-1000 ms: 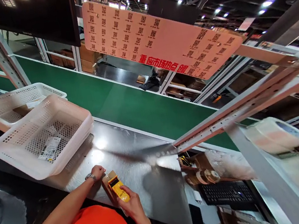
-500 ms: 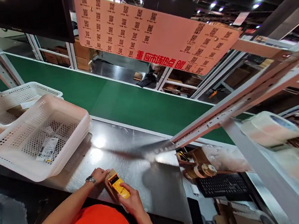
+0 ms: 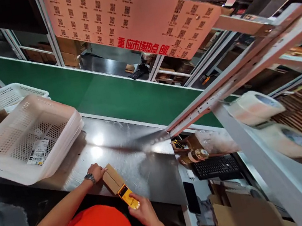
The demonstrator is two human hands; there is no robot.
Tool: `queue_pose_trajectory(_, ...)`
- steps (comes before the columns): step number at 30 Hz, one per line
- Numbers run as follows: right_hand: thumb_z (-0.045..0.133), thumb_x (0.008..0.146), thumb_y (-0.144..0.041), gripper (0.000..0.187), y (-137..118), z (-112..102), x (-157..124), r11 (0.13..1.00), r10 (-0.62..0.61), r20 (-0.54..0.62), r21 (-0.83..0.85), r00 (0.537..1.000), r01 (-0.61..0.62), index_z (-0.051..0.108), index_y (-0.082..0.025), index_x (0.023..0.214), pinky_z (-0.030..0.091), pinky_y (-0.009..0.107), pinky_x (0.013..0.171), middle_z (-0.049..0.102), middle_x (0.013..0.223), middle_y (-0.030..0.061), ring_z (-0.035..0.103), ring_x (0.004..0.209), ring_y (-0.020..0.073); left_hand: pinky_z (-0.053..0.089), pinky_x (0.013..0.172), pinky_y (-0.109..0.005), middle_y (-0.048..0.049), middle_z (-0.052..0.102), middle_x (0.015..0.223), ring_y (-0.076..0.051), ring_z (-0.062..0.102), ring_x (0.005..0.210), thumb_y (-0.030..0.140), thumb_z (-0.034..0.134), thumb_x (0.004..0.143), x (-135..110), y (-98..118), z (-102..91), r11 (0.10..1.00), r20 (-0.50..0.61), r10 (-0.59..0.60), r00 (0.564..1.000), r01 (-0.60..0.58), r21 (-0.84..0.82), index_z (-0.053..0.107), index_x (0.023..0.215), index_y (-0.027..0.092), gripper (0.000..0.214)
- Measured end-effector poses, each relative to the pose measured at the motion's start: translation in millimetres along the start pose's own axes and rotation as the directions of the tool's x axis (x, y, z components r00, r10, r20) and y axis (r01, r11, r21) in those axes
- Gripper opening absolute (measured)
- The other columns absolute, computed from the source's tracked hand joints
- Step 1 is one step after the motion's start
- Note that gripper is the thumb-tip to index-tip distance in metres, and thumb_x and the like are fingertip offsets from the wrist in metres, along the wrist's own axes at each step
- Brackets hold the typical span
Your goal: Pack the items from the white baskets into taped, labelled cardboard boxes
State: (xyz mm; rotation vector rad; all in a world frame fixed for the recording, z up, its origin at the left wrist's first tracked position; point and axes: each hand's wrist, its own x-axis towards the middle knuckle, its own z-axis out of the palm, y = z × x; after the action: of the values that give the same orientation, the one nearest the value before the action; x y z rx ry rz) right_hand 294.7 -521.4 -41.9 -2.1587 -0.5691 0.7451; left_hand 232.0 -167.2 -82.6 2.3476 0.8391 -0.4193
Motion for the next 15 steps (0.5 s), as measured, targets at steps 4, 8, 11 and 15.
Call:
queue_pose_trajectory(4,0.082,0.071,-0.032,0.051,2.9,7.0,5.7,1.000,-0.031,0.013,0.005,0.999,0.031,0.094,-0.024,0.119,0.070,0.045,0.088,0.093,0.103,0.0091,0.087,0.091,0.0362,0.027,0.142,-0.063,-0.0222,0.043,0.187,-0.048,0.029,0.177,0.048,0.085,0.094,-11.2,12.8,17.1,0.894,0.081,0.430,0.899,-0.437,0.103,0.054,0.173,0.022,0.088)
queue_pose_trajectory(8,0.083,0.069,-0.032,0.047,4.3,2.6,7.0,0.996,-0.071,0.008,0.057,0.997,0.071,0.095,-0.028,0.115,0.072,0.049,0.092,0.094,0.106,0.0084,0.089,0.096,0.0386,0.025,0.143,-0.067,-0.0247,0.052,0.180,-0.052,0.040,0.171,0.034,0.095,0.079,-17.0,46.2,42.9,0.641,0.344,0.689,0.638,-0.758,0.123,0.048,0.175,0.021,0.108)
queue_pose_trajectory(11,0.086,0.065,-0.035,0.045,7.8,-24.0,1.2,0.990,-0.073,-0.009,0.123,0.997,0.074,0.096,-0.032,0.109,0.074,0.057,0.089,0.094,0.108,0.0126,0.090,0.095,0.0439,0.037,0.136,-0.070,-0.0276,0.071,0.156,-0.052,0.063,0.151,0.032,0.091,0.080,-17.0,75.4,47.0,0.650,0.330,0.685,0.650,-0.749,0.128,0.052,0.171,0.019,0.101)
queue_pose_trajectory(15,0.092,0.062,-0.035,0.045,1.8,-82.3,0.7,0.986,-0.145,-0.028,0.076,0.989,0.147,0.097,-0.041,0.106,0.075,0.059,0.089,0.091,0.111,0.0214,0.089,0.098,0.0469,0.055,0.122,-0.060,-0.0256,0.063,0.161,-0.047,0.068,0.142,0.048,0.096,0.073,-14.2,96.2,40.1,0.587,0.210,0.801,0.561,-0.805,-0.085,0.039,0.178,0.023,0.122)
